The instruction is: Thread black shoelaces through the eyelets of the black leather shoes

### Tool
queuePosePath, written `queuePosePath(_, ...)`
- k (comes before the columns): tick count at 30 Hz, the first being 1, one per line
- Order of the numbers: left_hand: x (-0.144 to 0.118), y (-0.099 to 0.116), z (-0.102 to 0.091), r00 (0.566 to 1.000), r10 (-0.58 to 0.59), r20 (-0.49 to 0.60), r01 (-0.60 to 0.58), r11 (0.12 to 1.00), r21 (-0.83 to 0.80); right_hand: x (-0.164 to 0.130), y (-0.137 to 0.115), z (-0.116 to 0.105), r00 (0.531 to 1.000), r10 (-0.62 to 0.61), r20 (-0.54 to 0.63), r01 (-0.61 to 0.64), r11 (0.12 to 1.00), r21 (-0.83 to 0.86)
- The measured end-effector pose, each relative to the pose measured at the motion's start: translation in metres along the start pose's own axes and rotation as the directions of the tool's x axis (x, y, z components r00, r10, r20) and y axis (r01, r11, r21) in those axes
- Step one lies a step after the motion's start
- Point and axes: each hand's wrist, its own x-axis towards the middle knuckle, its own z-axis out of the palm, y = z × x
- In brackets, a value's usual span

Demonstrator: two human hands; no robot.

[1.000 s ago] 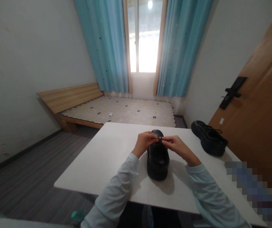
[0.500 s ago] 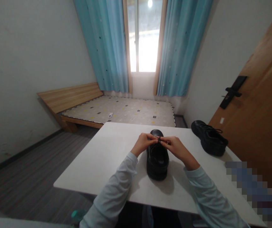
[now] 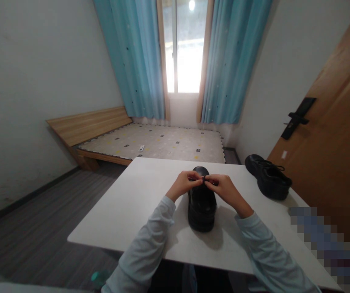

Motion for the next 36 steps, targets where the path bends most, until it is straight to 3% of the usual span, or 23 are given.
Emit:
queuePosePath(6, -0.001, 0.002, -0.001, 0.998, 0.046, -0.048, -0.044, 0.998, 0.054, 0.0, 0.0, 0.0, 0.998, 0.047, -0.039, -0.045, 0.997, 0.057)
queuePosePath(17, -0.003, 0.007, 0.0, 0.997, 0.071, -0.014, -0.07, 0.995, 0.071, 0.002, 0.006, 0.0, 0.996, 0.087, 0.004, -0.086, 0.974, 0.211)
queuePosePath(26, -0.005, 0.013, 0.0, 0.996, 0.091, 0.002, -0.091, 0.991, 0.098, 0.003, 0.005, -0.002, 0.983, 0.17, 0.074, -0.185, 0.904, 0.385)
queuePosePath(36, -0.003, 0.013, -0.001, 0.998, 0.025, 0.05, -0.031, 0.991, 0.131, 0.003, 0.006, -0.006, 0.936, 0.323, 0.139, -0.346, 0.781, 0.52)
